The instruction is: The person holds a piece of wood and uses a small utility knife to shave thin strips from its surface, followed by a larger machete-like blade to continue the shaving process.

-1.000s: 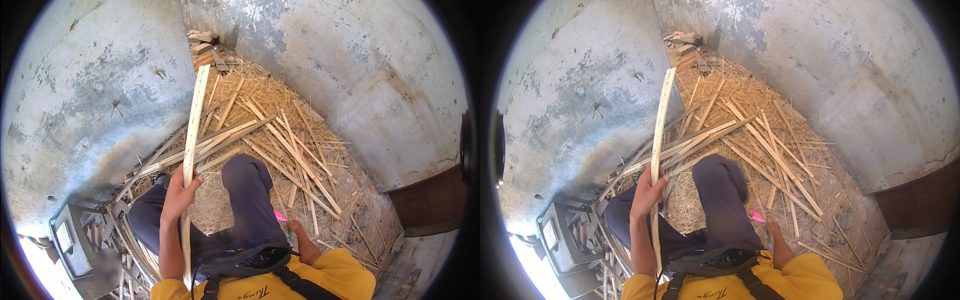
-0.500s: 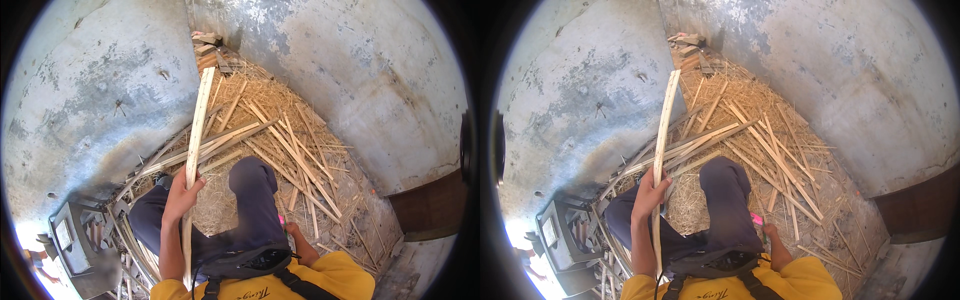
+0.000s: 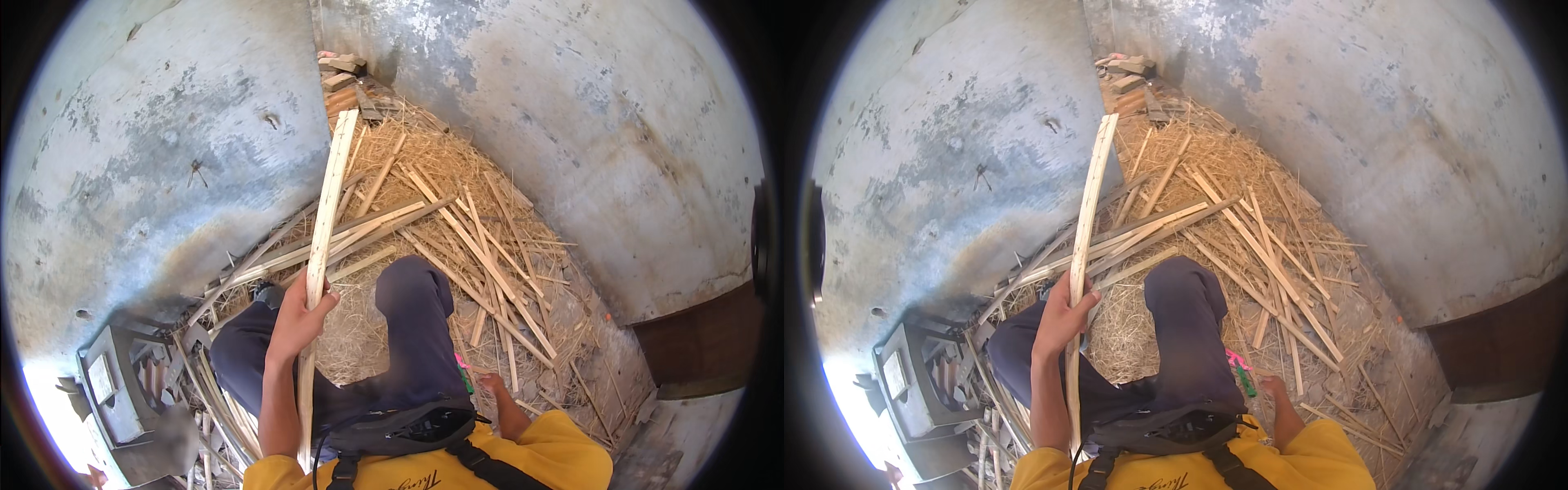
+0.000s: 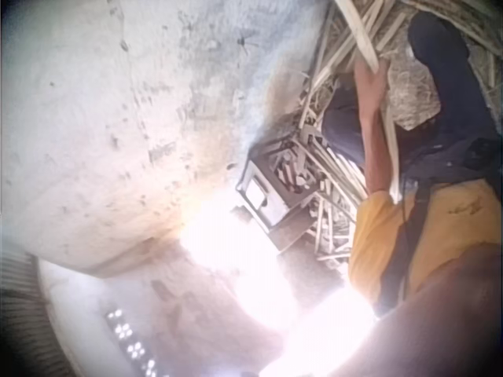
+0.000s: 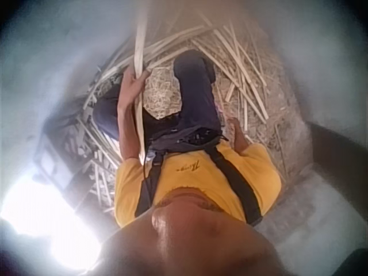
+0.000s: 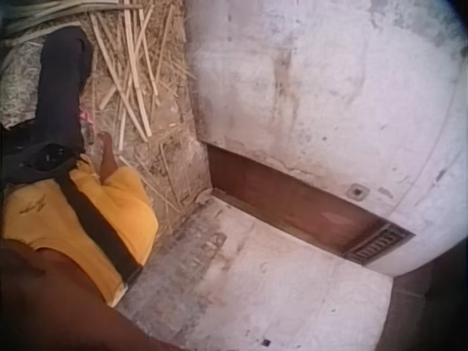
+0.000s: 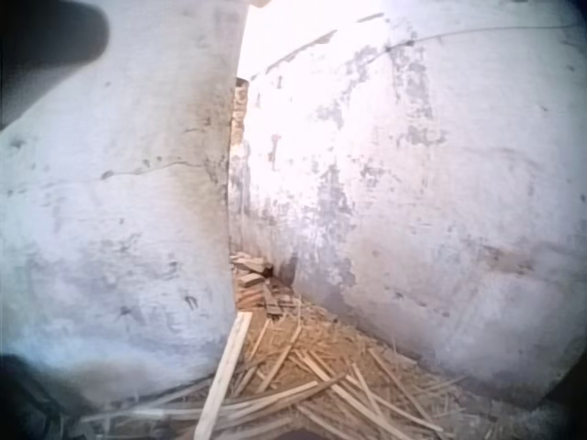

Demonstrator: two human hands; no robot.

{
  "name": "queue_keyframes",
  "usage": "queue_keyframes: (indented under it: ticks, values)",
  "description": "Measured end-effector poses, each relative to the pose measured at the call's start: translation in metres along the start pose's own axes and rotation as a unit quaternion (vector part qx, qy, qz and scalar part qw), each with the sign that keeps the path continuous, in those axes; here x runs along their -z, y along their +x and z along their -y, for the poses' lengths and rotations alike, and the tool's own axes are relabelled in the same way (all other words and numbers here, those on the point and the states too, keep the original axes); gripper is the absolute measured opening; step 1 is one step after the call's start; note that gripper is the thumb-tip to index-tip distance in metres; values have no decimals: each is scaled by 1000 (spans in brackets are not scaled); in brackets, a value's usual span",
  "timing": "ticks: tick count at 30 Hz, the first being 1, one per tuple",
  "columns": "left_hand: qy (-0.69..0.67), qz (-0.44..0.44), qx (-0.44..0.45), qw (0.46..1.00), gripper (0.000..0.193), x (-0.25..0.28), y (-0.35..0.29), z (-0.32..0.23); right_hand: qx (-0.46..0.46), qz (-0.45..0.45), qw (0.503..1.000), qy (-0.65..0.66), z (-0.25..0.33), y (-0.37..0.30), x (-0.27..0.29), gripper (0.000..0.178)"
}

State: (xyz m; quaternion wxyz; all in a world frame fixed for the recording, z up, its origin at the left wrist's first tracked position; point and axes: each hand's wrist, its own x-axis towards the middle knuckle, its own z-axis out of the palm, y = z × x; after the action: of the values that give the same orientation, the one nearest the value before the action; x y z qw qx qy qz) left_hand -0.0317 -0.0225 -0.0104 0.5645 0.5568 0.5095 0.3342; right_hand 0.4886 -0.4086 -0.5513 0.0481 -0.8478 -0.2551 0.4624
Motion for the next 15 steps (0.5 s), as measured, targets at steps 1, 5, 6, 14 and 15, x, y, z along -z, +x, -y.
queue_keyframes:
  ticks: [1, 5, 6, 14, 15]
  values:
    - [7, 2, -10, 1000, 20, -3, 1, 0, -5, 1, 1000, 30, -4, 2, -4, 43]
    - [24, 10, -31, 999, 21, -6, 4, 1, 42, 6, 999, 32, -8, 9, -8, 24]
    - [20, 12, -33, 999, 21, -5, 5, 2, 60, 30, 998, 15, -8, 9, -4, 23]
    - [28, 13, -29, 999, 22, -8, 3, -1, 146, 58, 964, -214, 69, -38, 10, 21]
    - [24, 15, -29, 999, 22, -8, 3, -1, 161, 63, 963, -208, 68, -37, 11, 22]
